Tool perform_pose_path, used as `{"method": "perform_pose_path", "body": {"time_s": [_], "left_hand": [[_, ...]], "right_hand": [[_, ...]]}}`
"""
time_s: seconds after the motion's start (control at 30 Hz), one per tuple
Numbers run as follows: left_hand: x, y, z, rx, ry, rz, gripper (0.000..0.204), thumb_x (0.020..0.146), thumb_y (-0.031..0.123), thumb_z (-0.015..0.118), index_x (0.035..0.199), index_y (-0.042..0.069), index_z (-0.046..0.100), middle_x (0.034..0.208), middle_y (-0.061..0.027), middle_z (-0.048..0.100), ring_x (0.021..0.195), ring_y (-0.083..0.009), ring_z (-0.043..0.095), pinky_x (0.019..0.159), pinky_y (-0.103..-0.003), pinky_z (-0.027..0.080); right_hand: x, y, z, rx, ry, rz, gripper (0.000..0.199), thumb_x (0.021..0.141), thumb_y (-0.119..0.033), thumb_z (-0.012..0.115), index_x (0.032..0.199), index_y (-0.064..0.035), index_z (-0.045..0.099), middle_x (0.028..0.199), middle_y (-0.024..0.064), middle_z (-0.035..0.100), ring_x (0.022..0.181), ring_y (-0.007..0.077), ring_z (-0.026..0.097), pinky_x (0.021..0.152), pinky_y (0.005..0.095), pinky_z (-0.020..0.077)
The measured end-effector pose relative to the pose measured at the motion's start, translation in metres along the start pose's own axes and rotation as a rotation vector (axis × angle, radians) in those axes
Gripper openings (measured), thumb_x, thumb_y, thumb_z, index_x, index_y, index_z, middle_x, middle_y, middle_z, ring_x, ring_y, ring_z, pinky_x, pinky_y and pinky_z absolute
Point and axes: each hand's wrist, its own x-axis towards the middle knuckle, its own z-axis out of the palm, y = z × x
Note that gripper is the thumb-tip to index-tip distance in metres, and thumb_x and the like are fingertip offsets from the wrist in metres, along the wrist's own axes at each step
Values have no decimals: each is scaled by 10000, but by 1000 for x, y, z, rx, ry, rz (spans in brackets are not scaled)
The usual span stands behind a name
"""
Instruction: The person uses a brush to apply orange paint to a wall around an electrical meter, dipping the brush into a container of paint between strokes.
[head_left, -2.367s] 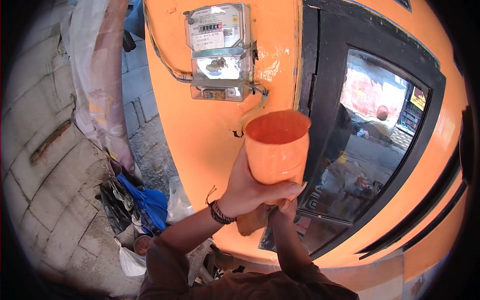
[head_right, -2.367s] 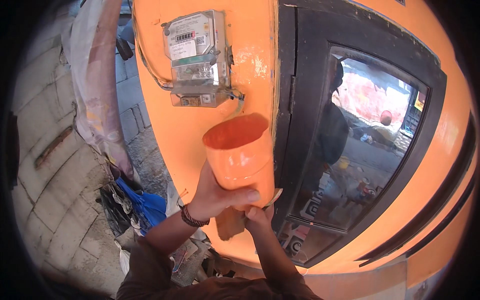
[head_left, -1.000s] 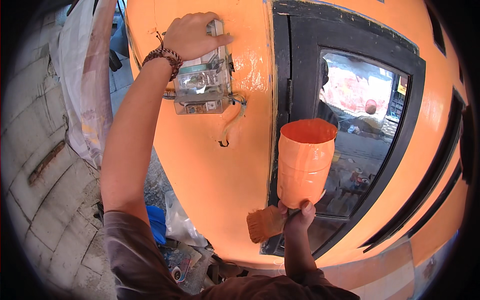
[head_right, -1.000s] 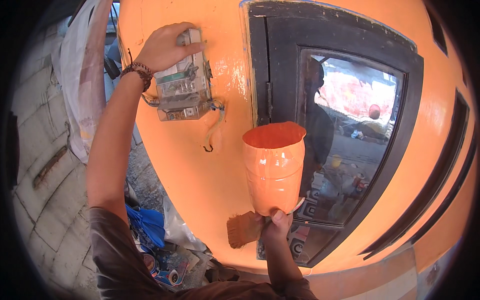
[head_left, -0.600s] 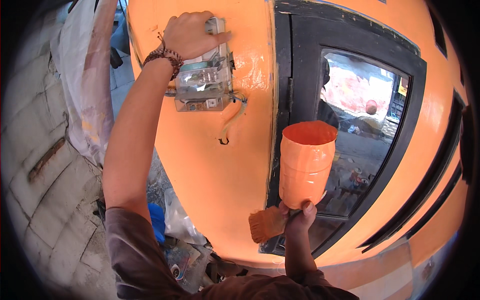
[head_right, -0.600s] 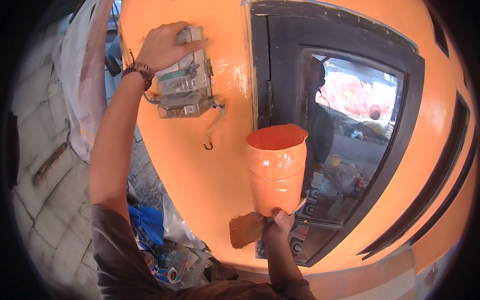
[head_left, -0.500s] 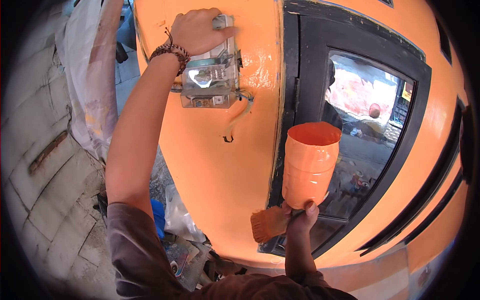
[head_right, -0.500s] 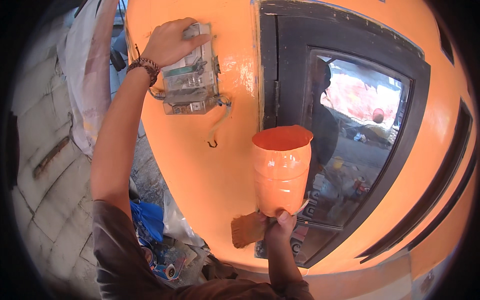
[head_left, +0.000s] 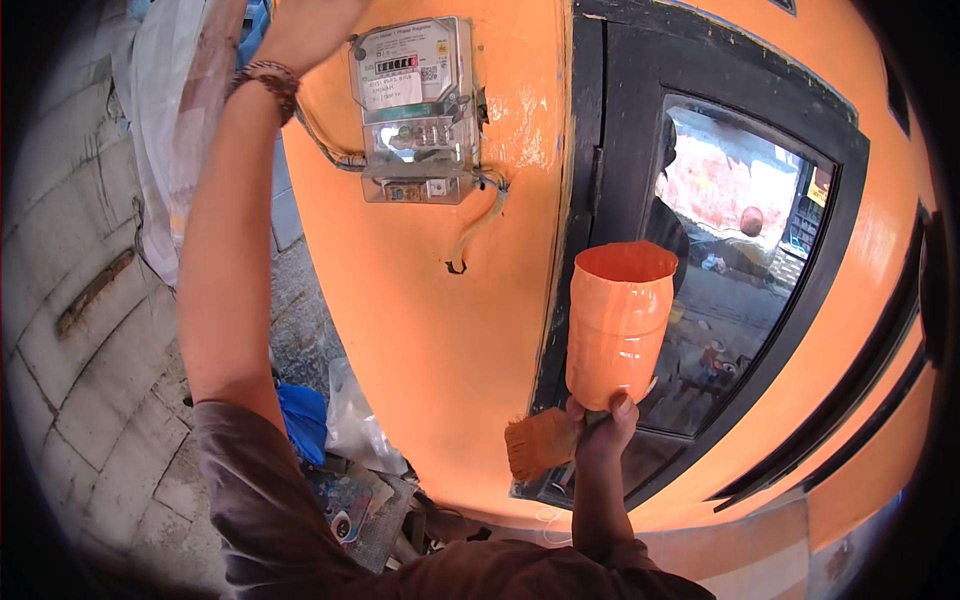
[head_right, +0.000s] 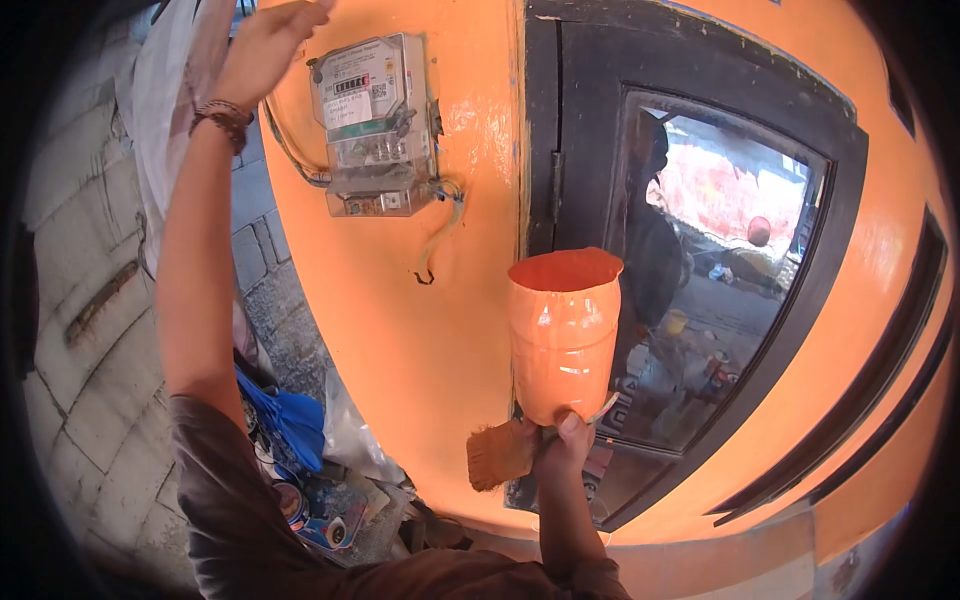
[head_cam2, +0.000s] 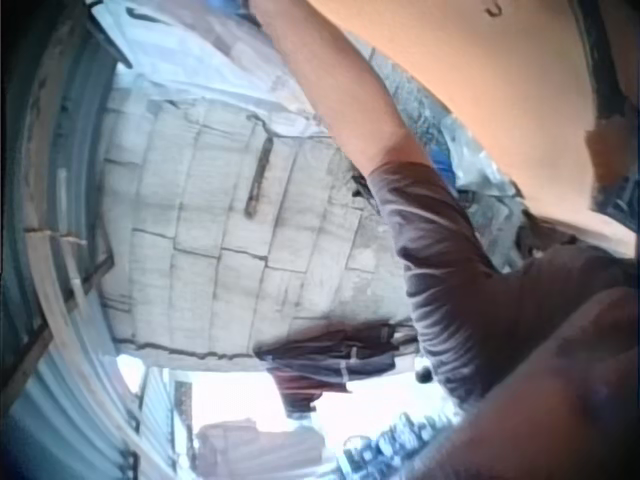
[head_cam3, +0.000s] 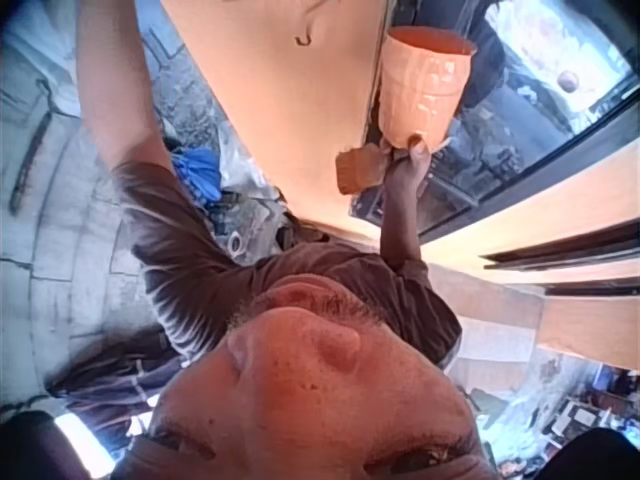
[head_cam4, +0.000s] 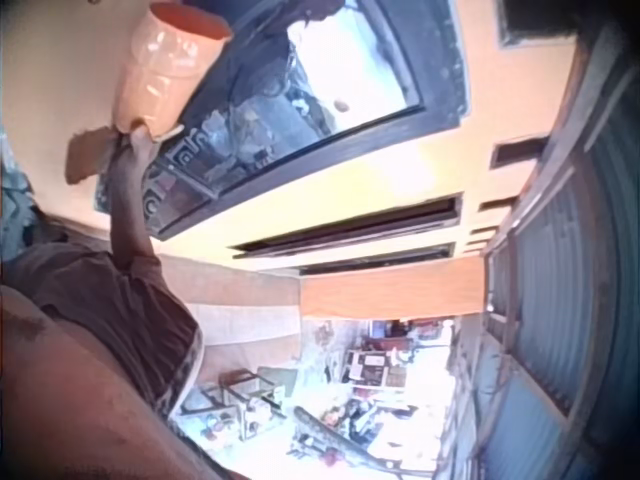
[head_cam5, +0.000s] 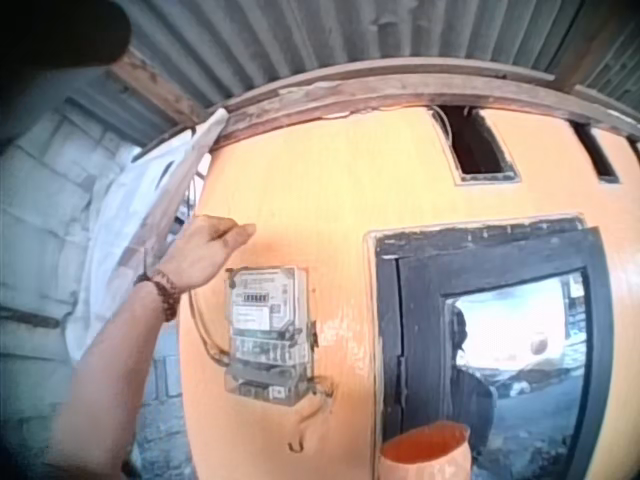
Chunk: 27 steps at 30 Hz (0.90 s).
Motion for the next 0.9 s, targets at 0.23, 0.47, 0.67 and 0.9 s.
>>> {"method": "perform_pose_path", "body": {"time_s": [0.23,0.47,0.67,0.9], "left_hand": [[6,-6,-1,35,-37,48,526,954,441,550,1036,-56,703,991,-245,702,936,-306,679,815,-386,504],[12,21,42,-71,-405,139,649,995,552,368,1227,16,652,1179,-265,649,1125,-336,614,987,-390,451],[3,21,34,18,-420,101,694,1009,559,275,1224,18,653,1169,-272,647,1152,-385,586,1025,-408,419],[6,8,29,228,-272,137,641,1004,498,353,1056,-43,693,975,-285,677,1028,-386,638,931,-450,463]], "right_hand": [[3,-2,0,-32,-45,1,774,791,-673,647,1106,29,557,782,98,618,509,175,568,377,248,361],[-1,4,2,-23,-38,57,792,759,-668,661,1131,21,542,795,92,619,538,182,580,393,252,370],[-3,2,-1,-50,-94,85,807,744,-668,670,1143,22,542,785,91,618,536,181,575,400,256,372],[-2,2,-3,16,-6,102,770,725,-595,698,1223,-35,525,918,86,634,632,172,613,459,276,444]]}}
